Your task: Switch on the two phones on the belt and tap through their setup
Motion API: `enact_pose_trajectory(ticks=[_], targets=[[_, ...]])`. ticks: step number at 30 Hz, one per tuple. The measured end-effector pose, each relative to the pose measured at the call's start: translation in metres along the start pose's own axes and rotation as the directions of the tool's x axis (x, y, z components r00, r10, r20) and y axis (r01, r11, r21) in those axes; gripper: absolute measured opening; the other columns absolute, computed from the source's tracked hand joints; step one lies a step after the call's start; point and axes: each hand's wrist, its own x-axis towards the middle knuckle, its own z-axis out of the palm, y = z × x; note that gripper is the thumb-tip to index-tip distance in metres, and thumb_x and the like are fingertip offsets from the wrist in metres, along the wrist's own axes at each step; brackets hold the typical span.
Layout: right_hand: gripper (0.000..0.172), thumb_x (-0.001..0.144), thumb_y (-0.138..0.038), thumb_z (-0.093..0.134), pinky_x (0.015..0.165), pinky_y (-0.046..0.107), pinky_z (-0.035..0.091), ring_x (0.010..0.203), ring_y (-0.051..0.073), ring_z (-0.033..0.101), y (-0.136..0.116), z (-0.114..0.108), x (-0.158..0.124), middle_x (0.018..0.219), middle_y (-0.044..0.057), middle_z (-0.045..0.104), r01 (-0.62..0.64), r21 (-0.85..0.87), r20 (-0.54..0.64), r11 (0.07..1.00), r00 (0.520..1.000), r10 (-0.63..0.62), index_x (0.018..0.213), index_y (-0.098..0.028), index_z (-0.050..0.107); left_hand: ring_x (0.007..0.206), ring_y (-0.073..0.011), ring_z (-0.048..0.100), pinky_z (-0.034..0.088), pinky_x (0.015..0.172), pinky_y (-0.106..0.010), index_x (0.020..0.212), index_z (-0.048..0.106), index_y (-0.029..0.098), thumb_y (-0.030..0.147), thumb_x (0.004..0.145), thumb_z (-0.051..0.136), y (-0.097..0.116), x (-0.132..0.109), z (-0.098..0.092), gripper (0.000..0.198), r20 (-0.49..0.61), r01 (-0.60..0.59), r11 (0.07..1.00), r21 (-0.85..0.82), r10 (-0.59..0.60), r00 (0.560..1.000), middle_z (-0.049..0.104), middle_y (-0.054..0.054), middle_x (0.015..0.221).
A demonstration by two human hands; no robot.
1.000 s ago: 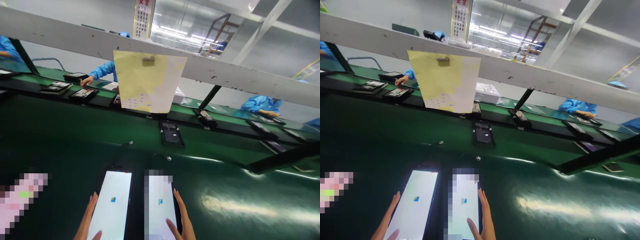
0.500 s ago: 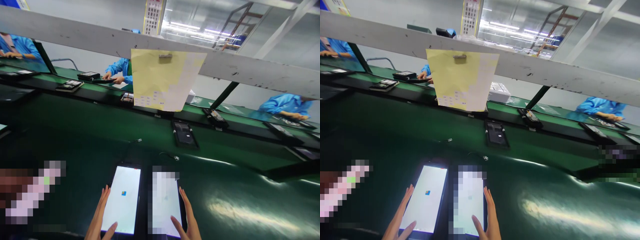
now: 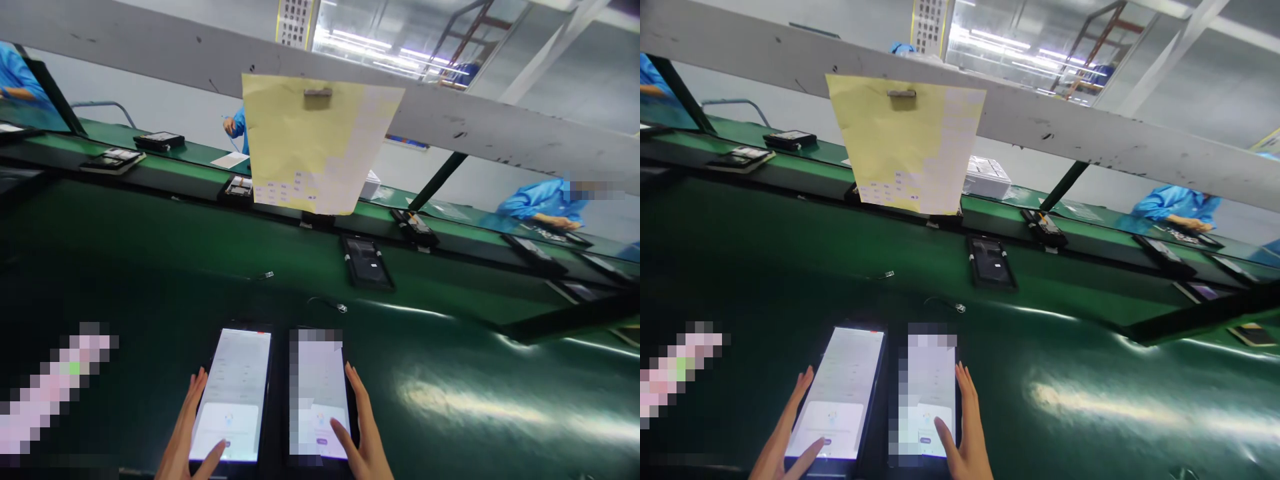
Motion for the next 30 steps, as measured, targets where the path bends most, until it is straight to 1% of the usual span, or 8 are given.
enact_pose_trajectory(ticks=[3,8,11,13,19,25,28,30], targets=[[0.070,0.102,-0.051,0.051,0.124,0.064,0.019,0.157,0.032,0.013,0.000,-0.003,0.000,0.171,0.001,0.015,0.026,-0.069,0.062,0.997,0.998,-0.022,0.160,-0.041,0.013,0.156,-0.0345,0.023,0.035,0.118,-0.066,0.159,0.012,0.048,0.050,0.095,0.057,0.003,-0.001,-0.002,0.078,-0.021,0.012,1.000,-0.015,-0.013,1.000,0.025,0.001,0.170],[0.081,0.099,-0.053,0.055,0.122,0.070,0.017,0.157,0.035,0.002,0.001,-0.008,0.000,0.172,0.005,0.005,0.097,-0.184,0.169,0.978,0.983,-0.066,0.162,-0.037,0.006,0.158,-0.0314,0.015,0.035,0.120,-0.065,0.158,0.009,0.050,0.055,0.095,0.055,0.000,-0.001,-0.001,0.079,0.015,0.089,0.991,-0.098,-0.088,0.996,0.016,0.006,0.172],[0.082,0.100,-0.053,0.055,0.119,0.071,0.023,0.157,0.037,0.003,0.002,-0.010,0.000,0.172,0.006,0.002,0.104,-0.223,0.184,0.969,0.981,-0.063,0.162,-0.036,0.004,0.156,-0.0306,0.022,0.034,0.121,-0.062,0.157,0.011,0.051,0.058,0.095,0.054,-0.003,0.000,0.001,0.076,0.048,0.169,0.973,-0.158,-0.163,0.985,0.022,0.005,0.170],[0.081,0.100,-0.052,0.054,0.118,0.072,0.026,0.157,0.037,0.003,0.003,-0.009,0.001,0.172,0.006,0.003,0.105,-0.242,0.177,0.965,0.982,-0.062,0.162,-0.037,0.004,0.156,-0.0295,0.024,0.031,0.122,-0.062,0.157,0.012,0.051,0.058,0.096,0.053,-0.002,0.000,0.000,0.074,0.028,0.152,0.977,-0.150,-0.150,0.988,0.024,0.005,0.169],[0.077,0.102,-0.052,0.051,0.118,0.071,0.026,0.157,0.035,0.004,0.000,-0.007,0.002,0.172,0.005,0.005,0.103,-0.256,0.168,0.961,0.984,-0.061,0.161,-0.038,0.004,0.155,-0.0298,0.025,0.042,0.116,-0.060,0.156,0.014,0.052,0.057,0.096,0.052,0.010,0.000,0.000,0.071,-0.015,0.124,0.983,-0.135,-0.127,0.992,0.023,0.005,0.170],[0.071,0.101,-0.059,0.047,0.119,0.072,0.023,0.157,0.036,0.009,-0.010,-0.001,0.001,0.171,0.005,0.011,0.079,-0.222,0.075,0.972,0.995,-0.064,0.160,-0.039,0.012,0.156,-0.0302,0.025,0.032,0.121,-0.061,0.157,0.019,0.047,0.054,0.095,0.055,0.017,-0.003,0.000,0.072,-0.058,0.088,0.987,-0.135,-0.096,0.994,0.030,0.001,0.168],[0.071,0.100,-0.063,0.045,0.115,0.077,0.027,0.155,0.040,0.014,-0.010,0.004,0.003,0.169,0.008,0.017,0.095,-0.223,0.027,0.970,0.995,-0.091,0.159,-0.040,0.014,0.156,-0.0291,0.022,0.025,0.125,-0.060,0.159,0.015,0.044,0.050,0.098,0.052,0.021,-0.005,0.002,0.071,-0.060,0.058,0.994,-0.093,-0.063,0.996,0.029,0.000,0.169],[0.070,0.099,-0.066,0.041,0.111,0.079,0.030,0.154,0.043,0.018,-0.008,0.007,0.004,0.168,0.009,0.019,0.095,-0.221,-0.010,0.971,0.995,-0.100,0.159,-0.041,0.015,0.156,-0.0307,0.023,0.029,0.123,-0.060,0.159,0.016,0.041,0.049,0.098,0.051,0.025,-0.006,0.005,0.071,-0.085,0.045,0.996,-0.071,-0.051,0.995,0.030,-0.003,0.169]])
